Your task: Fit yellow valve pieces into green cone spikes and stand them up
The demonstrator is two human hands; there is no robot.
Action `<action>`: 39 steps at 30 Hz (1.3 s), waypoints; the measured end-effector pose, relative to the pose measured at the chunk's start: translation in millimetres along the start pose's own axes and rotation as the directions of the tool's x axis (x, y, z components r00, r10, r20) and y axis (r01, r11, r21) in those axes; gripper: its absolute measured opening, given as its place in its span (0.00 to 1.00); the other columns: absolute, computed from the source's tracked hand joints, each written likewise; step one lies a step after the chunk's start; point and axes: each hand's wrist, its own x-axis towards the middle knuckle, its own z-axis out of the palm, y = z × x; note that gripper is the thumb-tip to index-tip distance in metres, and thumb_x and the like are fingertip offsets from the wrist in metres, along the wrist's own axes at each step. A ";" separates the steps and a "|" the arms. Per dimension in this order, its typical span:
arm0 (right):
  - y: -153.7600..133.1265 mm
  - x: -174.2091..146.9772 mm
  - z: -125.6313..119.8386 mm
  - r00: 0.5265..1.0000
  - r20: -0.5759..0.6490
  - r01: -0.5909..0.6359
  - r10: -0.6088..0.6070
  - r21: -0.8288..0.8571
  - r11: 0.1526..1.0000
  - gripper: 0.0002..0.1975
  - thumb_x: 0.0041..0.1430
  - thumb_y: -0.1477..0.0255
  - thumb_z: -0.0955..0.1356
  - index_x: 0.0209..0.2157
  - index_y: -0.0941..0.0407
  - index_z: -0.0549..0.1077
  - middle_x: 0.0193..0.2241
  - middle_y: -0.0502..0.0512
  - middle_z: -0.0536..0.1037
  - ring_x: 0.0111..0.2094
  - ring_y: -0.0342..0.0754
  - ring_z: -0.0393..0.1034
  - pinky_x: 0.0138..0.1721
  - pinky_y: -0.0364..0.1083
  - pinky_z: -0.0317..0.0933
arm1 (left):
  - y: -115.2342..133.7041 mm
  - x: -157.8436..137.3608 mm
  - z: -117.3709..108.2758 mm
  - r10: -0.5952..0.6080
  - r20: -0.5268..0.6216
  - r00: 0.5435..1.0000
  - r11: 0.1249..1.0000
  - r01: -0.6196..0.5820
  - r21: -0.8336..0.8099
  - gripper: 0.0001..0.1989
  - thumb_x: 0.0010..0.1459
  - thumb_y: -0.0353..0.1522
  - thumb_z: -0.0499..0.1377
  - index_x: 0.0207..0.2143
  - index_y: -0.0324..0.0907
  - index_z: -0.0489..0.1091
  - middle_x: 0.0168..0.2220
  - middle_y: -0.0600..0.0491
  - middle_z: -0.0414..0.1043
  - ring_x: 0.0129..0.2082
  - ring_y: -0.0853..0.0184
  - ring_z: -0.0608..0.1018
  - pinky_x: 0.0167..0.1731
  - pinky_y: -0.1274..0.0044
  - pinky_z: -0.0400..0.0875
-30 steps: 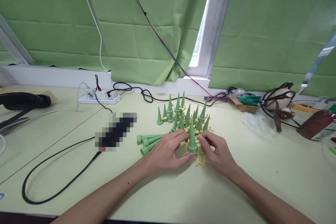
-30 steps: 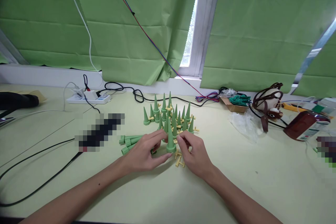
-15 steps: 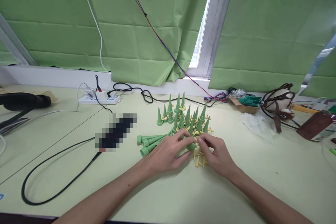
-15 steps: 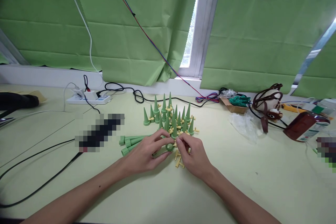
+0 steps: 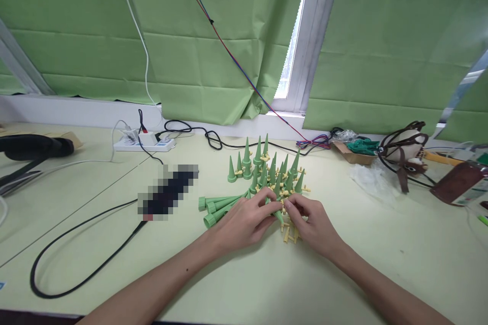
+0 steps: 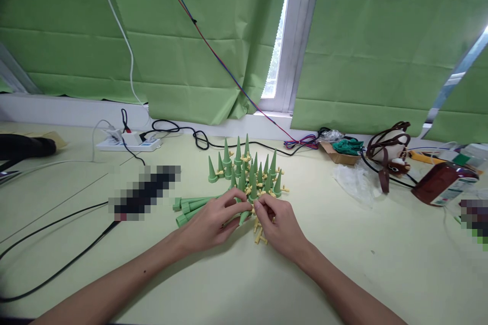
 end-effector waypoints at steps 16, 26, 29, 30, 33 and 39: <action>-1.7 0.3 -0.6 0.999 -0.039 0.028 -0.027 0.022 0.999 0.15 0.70 0.64 0.61 0.29 0.55 0.68 0.22 0.47 0.64 0.22 0.42 0.56 0.23 0.42 0.53 | 0.4 0.1 -0.1 -0.080 -0.052 0.995 0.997 0.080 -0.017 0.14 0.64 0.26 0.49 0.52 0.44 0.62 0.48 0.47 0.64 0.23 0.74 0.65 0.24 0.79 0.63; -1.9 -1.1 -2.0 0.978 -0.200 0.062 -0.063 -0.011 0.998 0.13 0.69 0.65 0.62 0.31 0.55 0.70 0.22 0.48 0.67 0.22 0.42 0.59 0.23 0.42 0.56 | 8.2 0.7 -10.6 -0.271 -0.045 0.962 0.945 0.257 -0.201 0.25 0.56 0.46 0.60 0.49 0.44 0.57 0.44 0.50 0.63 0.29 0.68 0.66 0.30 0.74 0.62; -1.2 -1.1 -1.9 0.978 -0.199 0.063 -0.063 -0.006 0.998 0.13 0.69 0.66 0.62 0.32 0.55 0.70 0.23 0.48 0.67 0.22 0.43 0.59 0.24 0.42 0.57 | 6.2 1.4 -11.4 -0.282 -0.045 0.958 0.936 0.264 -0.232 0.16 0.65 0.46 0.50 0.39 0.42 0.62 0.36 0.53 0.64 0.30 0.67 0.66 0.32 0.74 0.61; -1.2 -1.2 -1.7 0.979 -0.191 0.070 -0.069 -0.003 0.998 0.12 0.70 0.66 0.62 0.32 0.55 0.70 0.23 0.48 0.68 0.23 0.43 0.60 0.24 0.42 0.57 | 5.7 2.0 -11.3 -0.278 -0.029 0.960 0.935 0.264 -0.236 0.17 0.68 0.44 0.46 0.35 0.42 0.63 0.33 0.54 0.64 0.30 0.67 0.66 0.32 0.75 0.61; -1.7 -1.7 -1.1 0.981 -0.162 0.109 -0.106 0.006 0.994 0.12 0.70 0.68 0.62 0.32 0.55 0.71 0.24 0.49 0.69 0.24 0.43 0.61 0.26 0.42 0.58 | 6.0 3.8 -10.2 -0.282 0.034 0.959 0.932 0.282 -0.227 0.22 0.71 0.42 0.43 0.26 0.41 0.61 0.27 0.56 0.61 0.28 0.68 0.65 0.30 0.76 0.58; -2.2 -2.4 -1.0 0.979 -0.143 0.149 -0.147 0.003 0.989 0.11 0.69 0.71 0.62 0.31 0.55 0.70 0.25 0.49 0.69 0.25 0.43 0.61 0.27 0.42 0.58 | 8.9 4.7 -8.7 -0.328 0.066 0.942 0.916 0.334 -0.220 0.20 0.68 0.43 0.49 0.29 0.40 0.66 0.29 0.56 0.66 0.28 0.69 0.68 0.29 0.77 0.58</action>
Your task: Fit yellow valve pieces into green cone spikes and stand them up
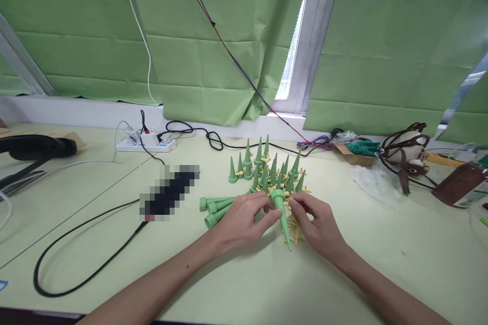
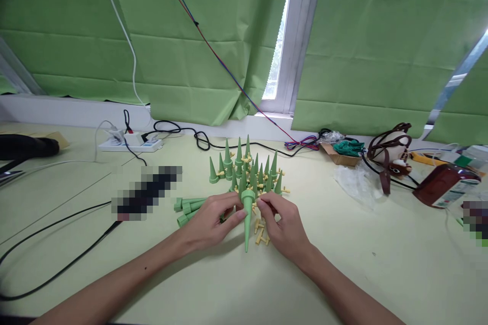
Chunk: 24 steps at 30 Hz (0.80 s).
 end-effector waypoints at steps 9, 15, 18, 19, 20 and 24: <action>0.6 -0.1 -1.4 1.000 0.017 -0.015 0.014 0.006 1.000 0.11 0.69 0.71 0.62 0.31 0.55 0.70 0.24 0.49 0.68 0.24 0.43 0.59 0.26 0.42 0.56 | 0.4 -0.4 0.0 0.010 -0.001 1.000 0.999 -0.010 0.053 0.17 0.66 0.44 0.53 0.33 0.40 0.66 0.30 0.55 0.64 0.29 0.69 0.66 0.28 0.77 0.58; 0.9 0.2 -2.0 0.999 0.026 -0.025 0.025 0.008 1.000 0.12 0.70 0.70 0.62 0.31 0.56 0.69 0.24 0.48 0.67 0.24 0.43 0.57 0.26 0.42 0.54 | 1.0 -1.0 0.1 0.034 -0.025 0.999 0.997 -0.032 0.073 0.15 0.63 0.43 0.57 0.33 0.40 0.65 0.32 0.55 0.65 0.29 0.69 0.66 0.28 0.77 0.58; 1.9 0.1 -1.9 0.999 0.031 -0.036 0.035 0.013 0.999 0.12 0.70 0.70 0.61 0.30 0.56 0.68 0.24 0.48 0.66 0.24 0.43 0.56 0.26 0.42 0.54 | -0.7 -0.4 1.6 0.060 -0.046 0.997 0.995 -0.056 0.088 0.15 0.62 0.43 0.58 0.32 0.40 0.63 0.32 0.55 0.64 0.29 0.69 0.65 0.27 0.77 0.57; 2.2 0.0 -1.9 0.999 0.034 -0.039 0.038 0.013 0.999 0.13 0.70 0.69 0.61 0.30 0.56 0.68 0.24 0.48 0.66 0.25 0.43 0.56 0.26 0.42 0.54 | -1.6 -0.2 2.2 0.071 -0.053 0.996 0.993 -0.065 0.096 0.15 0.62 0.42 0.59 0.31 0.40 0.63 0.32 0.55 0.64 0.29 0.69 0.65 0.27 0.77 0.57; 2.5 -0.1 -1.8 0.998 0.038 -0.043 0.042 0.012 0.999 0.13 0.70 0.69 0.61 0.30 0.56 0.68 0.24 0.48 0.65 0.24 0.43 0.56 0.26 0.42 0.53 | -2.6 -0.1 2.9 0.083 -0.059 0.995 0.991 -0.077 0.105 0.16 0.62 0.42 0.59 0.31 0.40 0.62 0.32 0.55 0.64 0.29 0.69 0.65 0.26 0.77 0.56; 3.1 -0.3 -1.0 0.997 0.049 -0.057 0.057 0.006 0.998 0.14 0.70 0.69 0.60 0.28 0.55 0.66 0.23 0.47 0.63 0.24 0.43 0.54 0.26 0.43 0.52 | -6.9 0.4 5.1 0.128 -0.078 0.989 0.982 -0.116 0.146 0.15 0.61 0.41 0.60 0.31 0.40 0.62 0.32 0.55 0.63 0.27 0.70 0.64 0.24 0.77 0.54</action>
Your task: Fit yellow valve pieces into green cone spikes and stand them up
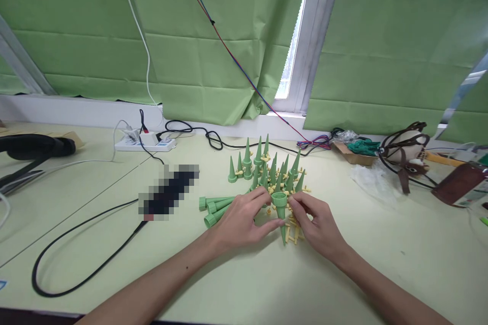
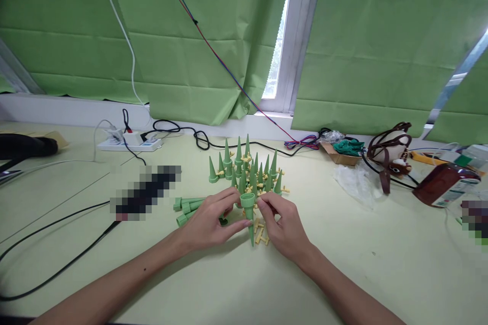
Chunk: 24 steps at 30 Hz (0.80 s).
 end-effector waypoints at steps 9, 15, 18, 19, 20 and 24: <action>-2.3 -0.2 0.6 0.999 0.036 -0.014 0.014 0.006 1.000 0.16 0.71 0.68 0.60 0.27 0.55 0.65 0.22 0.47 0.61 0.23 0.43 0.53 0.26 0.43 0.51 | -5.6 -2.4 4.9 0.119 -0.061 0.991 0.993 -0.118 0.026 0.06 0.63 0.32 0.58 0.41 0.38 0.67 0.36 0.51 0.67 0.26 0.71 0.66 0.24 0.79 0.59; -3.3 0.0 0.9 0.998 0.066 -0.025 0.025 0.001 1.000 0.17 0.71 0.67 0.59 0.26 0.55 0.63 0.22 0.46 0.60 0.23 0.43 0.52 0.26 0.43 0.51 | -9.0 -3.2 7.5 0.172 -0.062 0.983 0.985 -0.170 0.039 0.08 0.63 0.26 0.54 0.43 0.40 0.69 0.37 0.50 0.69 0.30 0.69 0.71 0.26 0.79 0.62; -3.4 0.1 1.2 0.997 0.069 -0.024 0.025 -0.018 1.000 0.17 0.71 0.67 0.59 0.26 0.55 0.62 0.21 0.46 0.60 0.23 0.43 0.52 0.26 0.43 0.50 | -9.0 -3.5 7.1 0.179 -0.056 0.982 0.984 -0.177 0.037 0.08 0.63 0.26 0.53 0.43 0.40 0.69 0.37 0.50 0.69 0.32 0.68 0.72 0.27 0.79 0.64; -3.4 0.2 1.2 0.997 0.067 -0.024 0.026 -0.022 0.999 0.17 0.71 0.67 0.59 0.26 0.55 0.62 0.21 0.46 0.60 0.23 0.42 0.52 0.26 0.43 0.50 | -8.6 -3.5 6.9 0.174 -0.055 0.983 0.984 -0.172 0.040 0.08 0.63 0.26 0.53 0.43 0.40 0.69 0.37 0.50 0.69 0.32 0.68 0.72 0.27 0.79 0.64; -3.4 0.2 1.3 0.998 0.064 -0.024 0.026 -0.025 0.999 0.17 0.71 0.67 0.59 0.26 0.55 0.63 0.21 0.46 0.60 0.23 0.42 0.52 0.26 0.43 0.50 | -8.0 -3.5 6.5 0.164 -0.055 0.985 0.986 -0.162 0.044 0.08 0.63 0.26 0.53 0.43 0.40 0.69 0.37 0.50 0.69 0.31 0.68 0.72 0.26 0.80 0.63; -3.4 0.4 2.0 0.999 0.032 -0.008 0.009 -0.029 1.000 0.16 0.70 0.68 0.60 0.27 0.55 0.64 0.21 0.46 0.60 0.23 0.42 0.52 0.26 0.43 0.51 | -4.4 -1.8 5.0 0.056 -0.065 0.996 0.998 -0.055 0.024 0.06 0.61 0.25 0.55 0.40 0.41 0.68 0.36 0.52 0.68 0.26 0.72 0.67 0.24 0.79 0.57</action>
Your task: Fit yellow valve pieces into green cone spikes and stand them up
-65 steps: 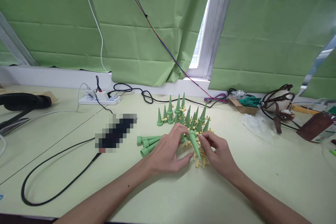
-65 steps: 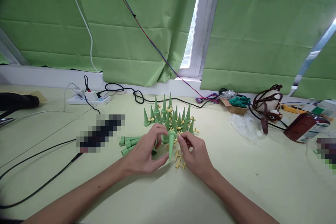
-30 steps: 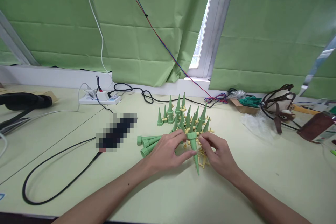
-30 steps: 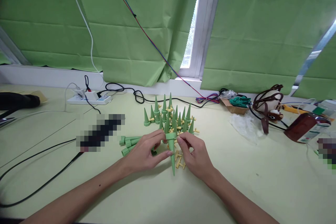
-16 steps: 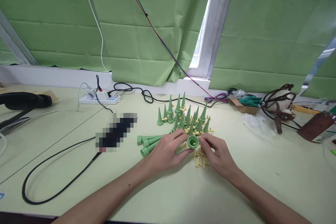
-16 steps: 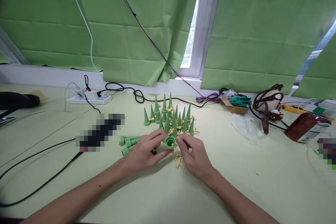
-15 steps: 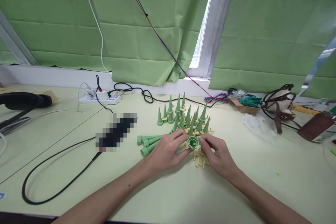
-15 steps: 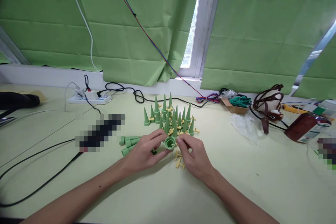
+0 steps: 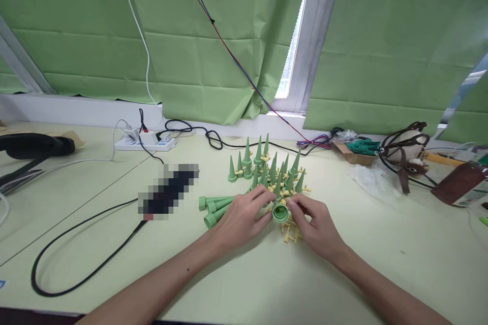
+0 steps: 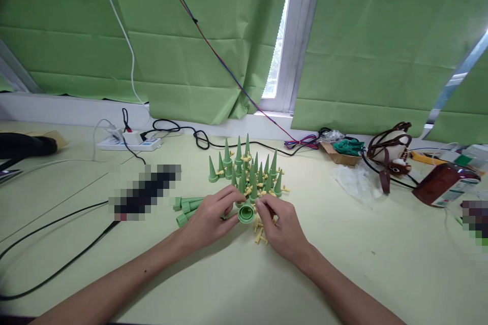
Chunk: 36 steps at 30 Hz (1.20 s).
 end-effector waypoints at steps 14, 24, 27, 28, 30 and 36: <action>2.0 -0.4 -0.4 0.996 -0.089 0.025 -0.023 0.021 0.999 0.13 0.70 0.69 0.61 0.31 0.56 0.70 0.23 0.49 0.68 0.24 0.43 0.59 0.26 0.42 0.56 | 7.2 8.2 -6.8 -0.227 0.084 0.970 0.923 0.242 -0.299 0.20 0.69 0.36 0.49 0.24 0.39 0.65 0.23 0.57 0.60 0.24 0.71 0.63 0.26 0.77 0.57; 2.8 -0.6 -1.9 0.995 -0.067 0.074 -0.074 0.001 0.997 0.12 0.69 0.70 0.62 0.30 0.56 0.69 0.23 0.49 0.67 0.24 0.44 0.58 0.26 0.43 0.56 | 9.8 9.4 -7.5 -0.272 0.177 0.946 0.862 0.321 -0.391 0.23 0.68 0.43 0.50 0.22 0.40 0.61 0.23 0.58 0.56 0.24 0.72 0.60 0.24 0.78 0.54; 3.3 -1.1 -1.8 0.995 -0.065 0.076 -0.076 0.003 0.997 0.12 0.69 0.71 0.62 0.30 0.56 0.70 0.24 0.50 0.68 0.24 0.44 0.58 0.27 0.43 0.56 | 9.5 8.7 -7.5 -0.264 0.173 0.949 0.866 0.312 -0.392 0.20 0.67 0.43 0.51 0.26 0.39 0.67 0.26 0.56 0.62 0.26 0.72 0.64 0.25 0.78 0.57; 3.5 -1.3 -1.7 0.995 -0.064 0.076 -0.076 0.003 0.997 0.12 0.69 0.71 0.62 0.30 0.56 0.70 0.24 0.50 0.68 0.24 0.44 0.58 0.27 0.43 0.56 | 9.5 8.4 -7.7 -0.264 0.170 0.949 0.867 0.311 -0.390 0.20 0.66 0.43 0.52 0.27 0.39 0.68 0.26 0.56 0.63 0.26 0.72 0.64 0.25 0.78 0.58; 3.6 -1.4 -1.4 0.995 -0.062 0.073 -0.072 0.001 0.997 0.12 0.69 0.70 0.62 0.30 0.56 0.70 0.24 0.50 0.68 0.24 0.44 0.58 0.27 0.43 0.56 | 9.5 8.1 -7.9 -0.265 0.163 0.950 0.871 0.309 -0.382 0.18 0.66 0.43 0.54 0.29 0.39 0.70 0.27 0.56 0.65 0.26 0.72 0.66 0.25 0.79 0.60; 3.0 -0.4 -0.4 0.996 -0.059 0.068 -0.068 -0.015 0.998 0.13 0.69 0.69 0.62 0.29 0.55 0.69 0.23 0.49 0.68 0.24 0.44 0.58 0.26 0.43 0.56 | 9.8 8.0 -7.6 -0.257 0.145 0.955 0.888 0.293 -0.355 0.15 0.63 0.43 0.58 0.31 0.40 0.70 0.29 0.56 0.65 0.26 0.72 0.67 0.25 0.79 0.62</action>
